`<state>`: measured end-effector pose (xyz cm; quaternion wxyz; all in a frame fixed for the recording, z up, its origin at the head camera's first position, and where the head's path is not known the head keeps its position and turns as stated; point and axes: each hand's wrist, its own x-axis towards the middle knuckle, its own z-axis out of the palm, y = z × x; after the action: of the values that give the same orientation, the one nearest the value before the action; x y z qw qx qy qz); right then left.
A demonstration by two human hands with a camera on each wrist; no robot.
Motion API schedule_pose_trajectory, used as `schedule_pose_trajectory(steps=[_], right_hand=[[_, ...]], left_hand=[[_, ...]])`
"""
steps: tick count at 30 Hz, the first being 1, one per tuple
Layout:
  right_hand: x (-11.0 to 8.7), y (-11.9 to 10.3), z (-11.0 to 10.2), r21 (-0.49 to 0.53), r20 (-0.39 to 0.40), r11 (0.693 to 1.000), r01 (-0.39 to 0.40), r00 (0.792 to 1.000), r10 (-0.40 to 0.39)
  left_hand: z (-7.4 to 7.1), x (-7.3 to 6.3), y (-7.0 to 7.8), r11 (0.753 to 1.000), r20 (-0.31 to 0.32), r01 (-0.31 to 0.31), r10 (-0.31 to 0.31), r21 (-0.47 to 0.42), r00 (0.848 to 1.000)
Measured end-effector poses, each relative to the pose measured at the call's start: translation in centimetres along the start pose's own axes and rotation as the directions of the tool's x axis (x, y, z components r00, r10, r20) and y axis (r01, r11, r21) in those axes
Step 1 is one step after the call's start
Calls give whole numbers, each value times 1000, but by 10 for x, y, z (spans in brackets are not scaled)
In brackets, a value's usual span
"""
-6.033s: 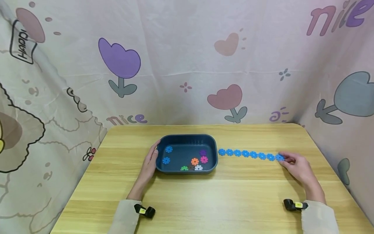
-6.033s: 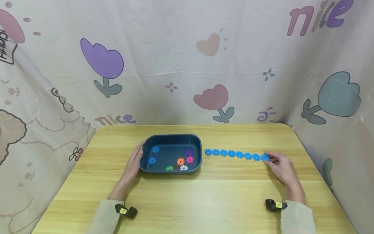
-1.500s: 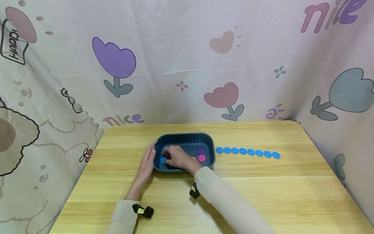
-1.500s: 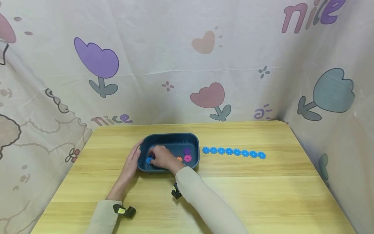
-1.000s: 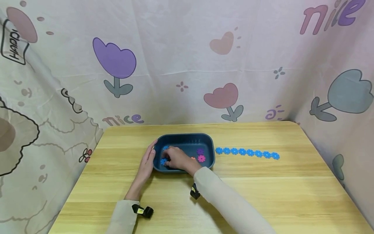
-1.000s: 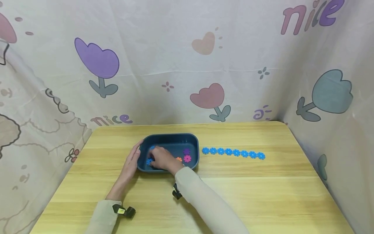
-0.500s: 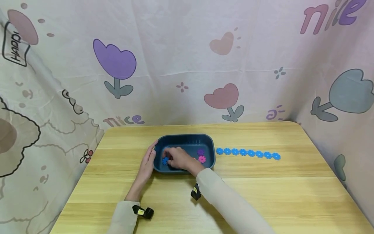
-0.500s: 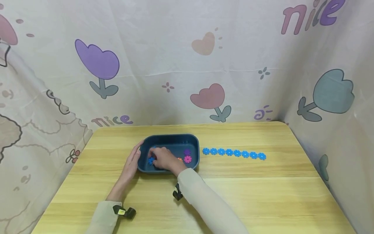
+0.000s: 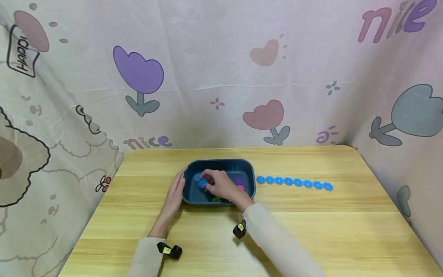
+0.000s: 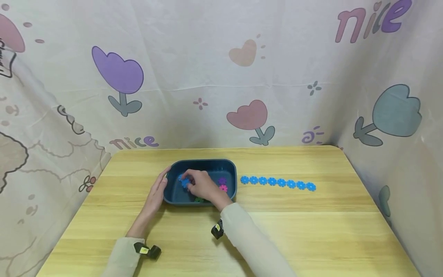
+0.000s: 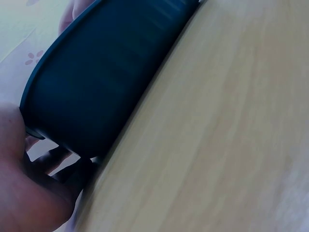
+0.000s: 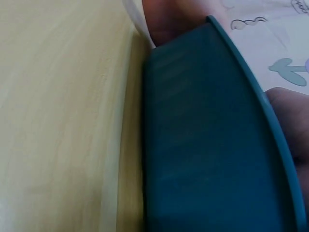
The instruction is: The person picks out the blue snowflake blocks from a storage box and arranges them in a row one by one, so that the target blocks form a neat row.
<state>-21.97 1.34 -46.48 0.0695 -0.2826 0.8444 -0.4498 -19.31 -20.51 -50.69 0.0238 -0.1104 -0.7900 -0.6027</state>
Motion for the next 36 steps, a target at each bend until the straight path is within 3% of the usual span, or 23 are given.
schedule_pose_trajectory(steps=[8, 30, 33, 36], right_hand=[[-13, -2, -11, -16, -53, 999, 35, 998, -36], [-56, -21, -49, 8, -126, 995, 97, 987, -96], [-61, -22, -54, 3, -146, 994, 110, 983, -108], [-67, -23, -59, -4, -164, 993, 116, 980, -115]], left_hand=[[0, 0, 1, 1000, 0, 24, -24, 6, 1000], [0, 0, -2, 1000, -14, 11, -11, 9, 1000], [0, -1, 4, 1000, -11, 20, -20, -1, 1000], [0, -4, 20, 1000, 2, 30, -30, -9, 1000]])
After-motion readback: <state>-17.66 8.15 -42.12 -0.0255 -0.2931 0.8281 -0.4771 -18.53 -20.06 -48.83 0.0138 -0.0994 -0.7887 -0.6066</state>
